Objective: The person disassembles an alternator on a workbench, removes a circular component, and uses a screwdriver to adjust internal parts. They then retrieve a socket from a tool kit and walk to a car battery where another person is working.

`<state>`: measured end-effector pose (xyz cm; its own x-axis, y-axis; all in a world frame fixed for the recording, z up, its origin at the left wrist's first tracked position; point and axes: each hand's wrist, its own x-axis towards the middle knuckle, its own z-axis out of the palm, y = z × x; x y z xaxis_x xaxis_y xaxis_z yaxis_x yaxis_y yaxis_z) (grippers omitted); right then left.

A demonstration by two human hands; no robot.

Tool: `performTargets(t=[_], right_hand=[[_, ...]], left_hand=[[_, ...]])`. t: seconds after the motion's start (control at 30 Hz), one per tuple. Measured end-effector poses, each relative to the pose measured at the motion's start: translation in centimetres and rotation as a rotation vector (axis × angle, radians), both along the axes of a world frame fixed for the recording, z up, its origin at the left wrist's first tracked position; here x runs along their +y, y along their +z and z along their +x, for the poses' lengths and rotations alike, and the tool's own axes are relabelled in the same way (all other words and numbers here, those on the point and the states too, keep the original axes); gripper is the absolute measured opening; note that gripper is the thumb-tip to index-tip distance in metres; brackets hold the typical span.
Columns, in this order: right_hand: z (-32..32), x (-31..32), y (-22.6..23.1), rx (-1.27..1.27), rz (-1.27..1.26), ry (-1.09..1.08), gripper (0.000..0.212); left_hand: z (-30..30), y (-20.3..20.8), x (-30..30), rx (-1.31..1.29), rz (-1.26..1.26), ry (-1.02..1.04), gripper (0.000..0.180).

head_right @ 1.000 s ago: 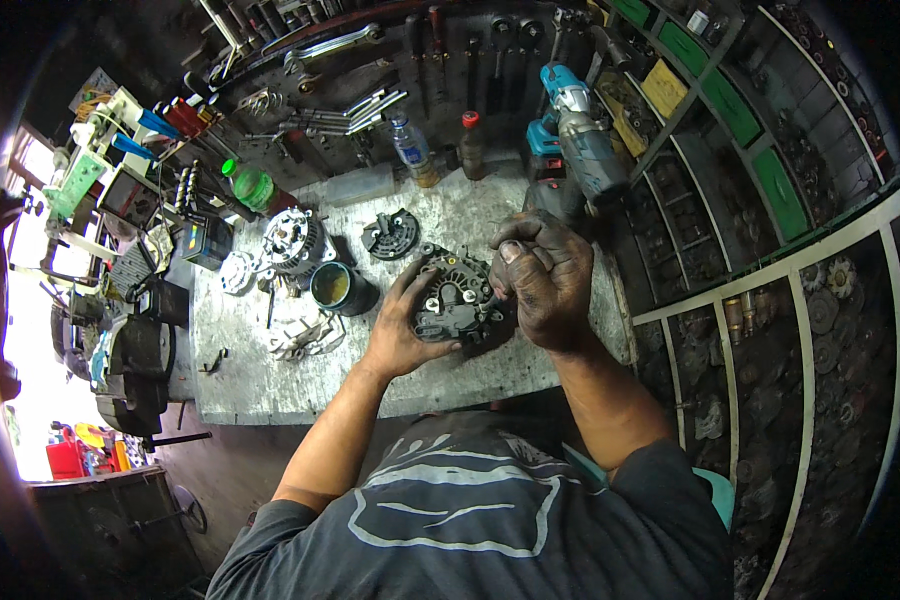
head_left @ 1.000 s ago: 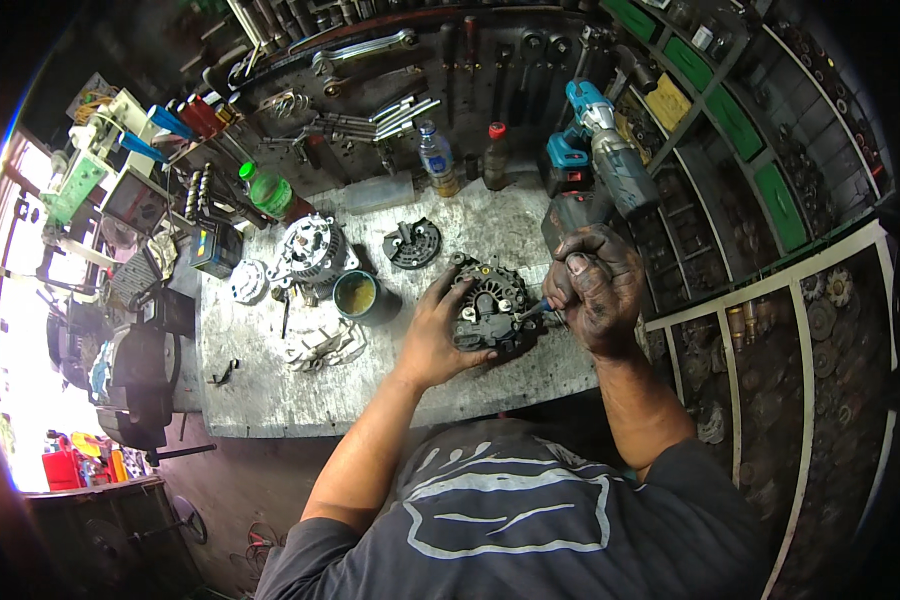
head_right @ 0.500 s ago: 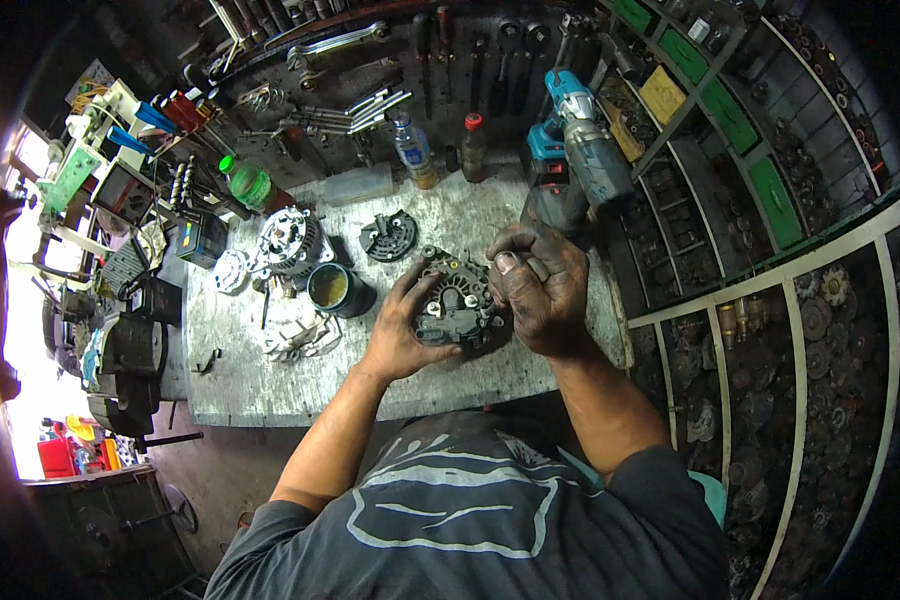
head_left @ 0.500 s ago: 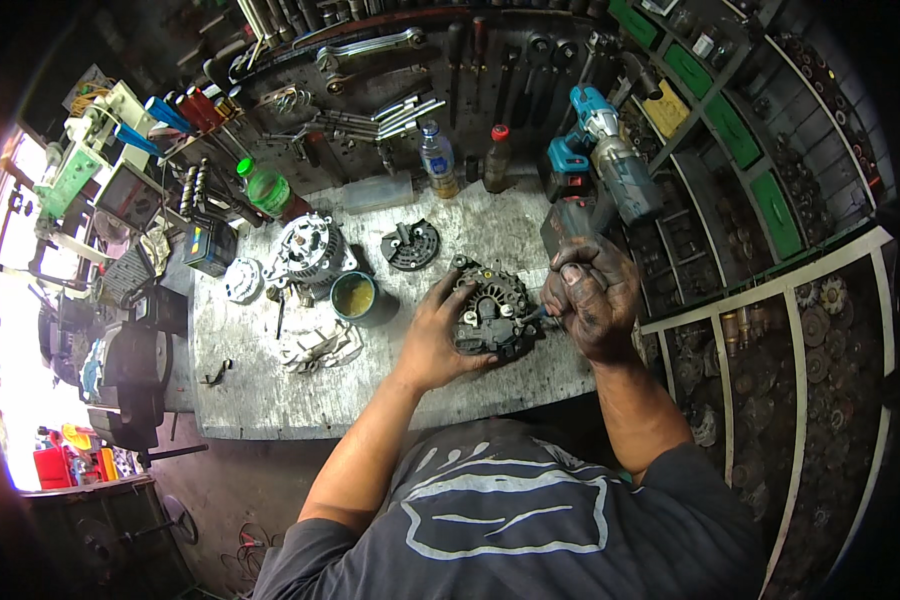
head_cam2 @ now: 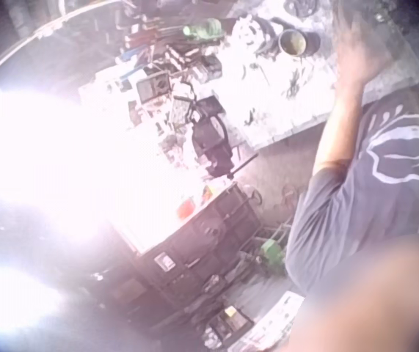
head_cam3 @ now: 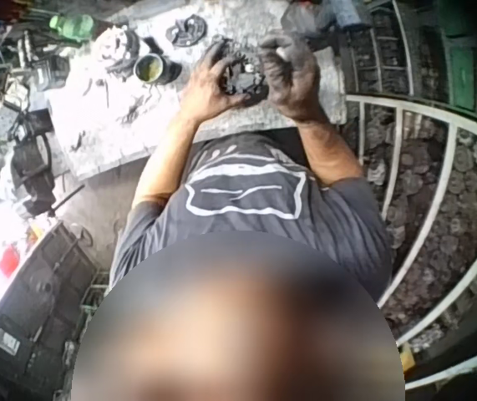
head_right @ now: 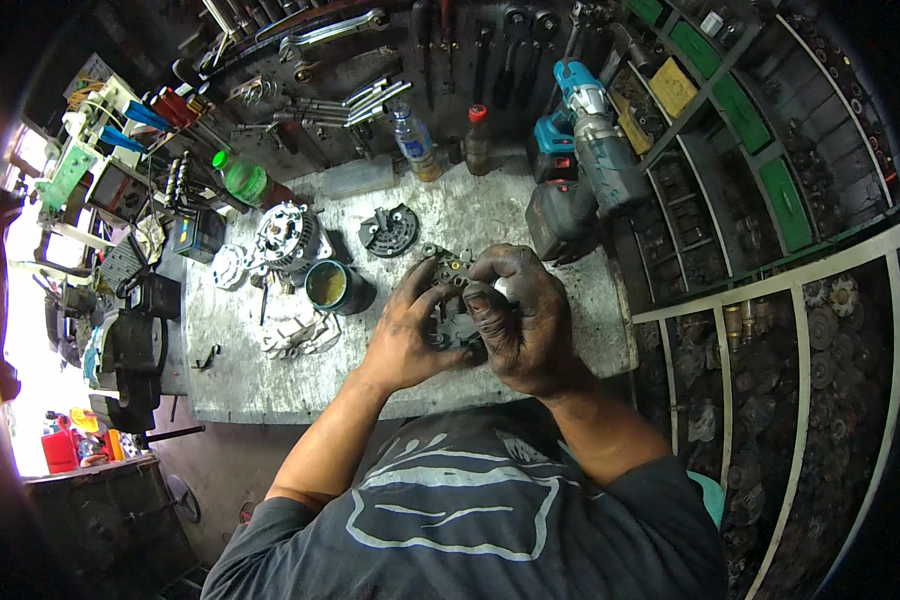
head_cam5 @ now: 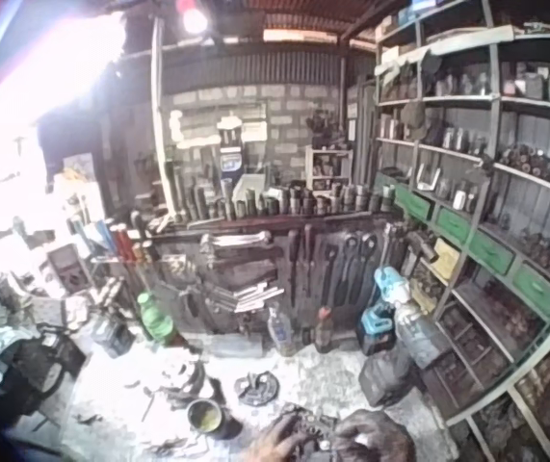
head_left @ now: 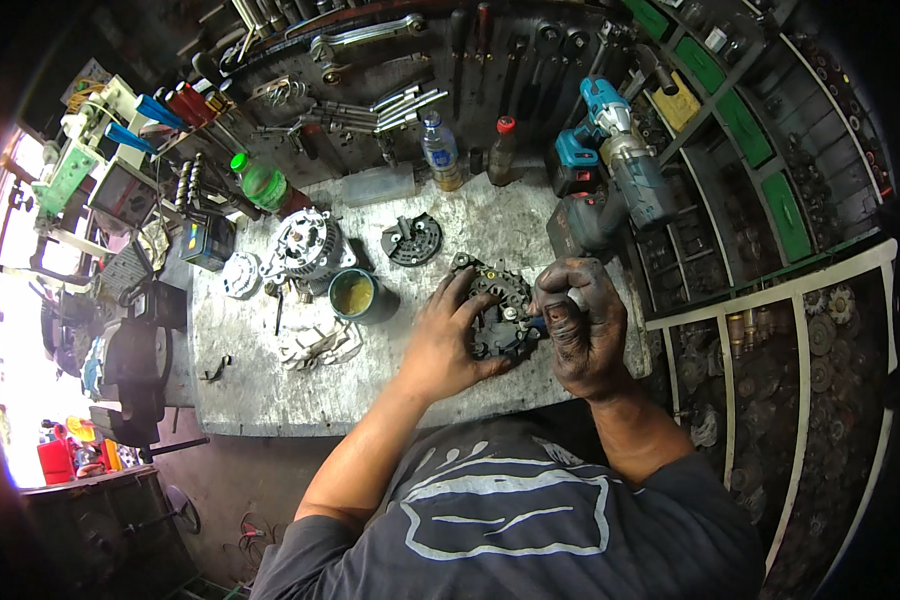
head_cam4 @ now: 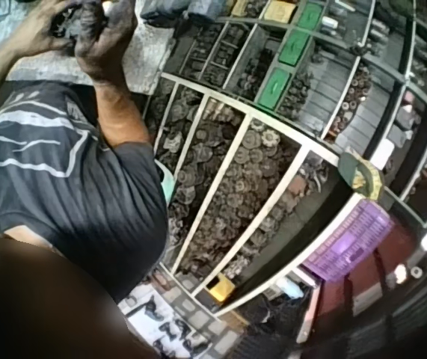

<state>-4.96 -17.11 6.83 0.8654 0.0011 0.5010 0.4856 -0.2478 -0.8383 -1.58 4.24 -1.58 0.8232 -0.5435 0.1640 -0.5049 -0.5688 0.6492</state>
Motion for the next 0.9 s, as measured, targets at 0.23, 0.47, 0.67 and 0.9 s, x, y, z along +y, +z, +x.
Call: performTargets(t=[0.23,0.47,0.67,0.9], right_hand=[[1.0,-0.6,-0.8,-0.016,0.04,-0.004,0.03],[0.7,0.0,-0.8,0.027,0.145,0.053,0.022],[0.5,-0.5,-0.6,0.019,0.183,0.219,0.014],[0.3,0.8,-1.0,0.033,0.192,-0.034,0.031]], left_hand=[[0.4,0.9,-0.5,0.106,-0.055,0.019,0.09],[1.0,-0.2,-0.2,0.098,-0.074,-0.012,0.087],[0.0,-2.7,0.4,0.018,-0.26,0.074,0.111],[-0.5,-4.1,0.1,0.023,-0.225,0.145,0.111]])
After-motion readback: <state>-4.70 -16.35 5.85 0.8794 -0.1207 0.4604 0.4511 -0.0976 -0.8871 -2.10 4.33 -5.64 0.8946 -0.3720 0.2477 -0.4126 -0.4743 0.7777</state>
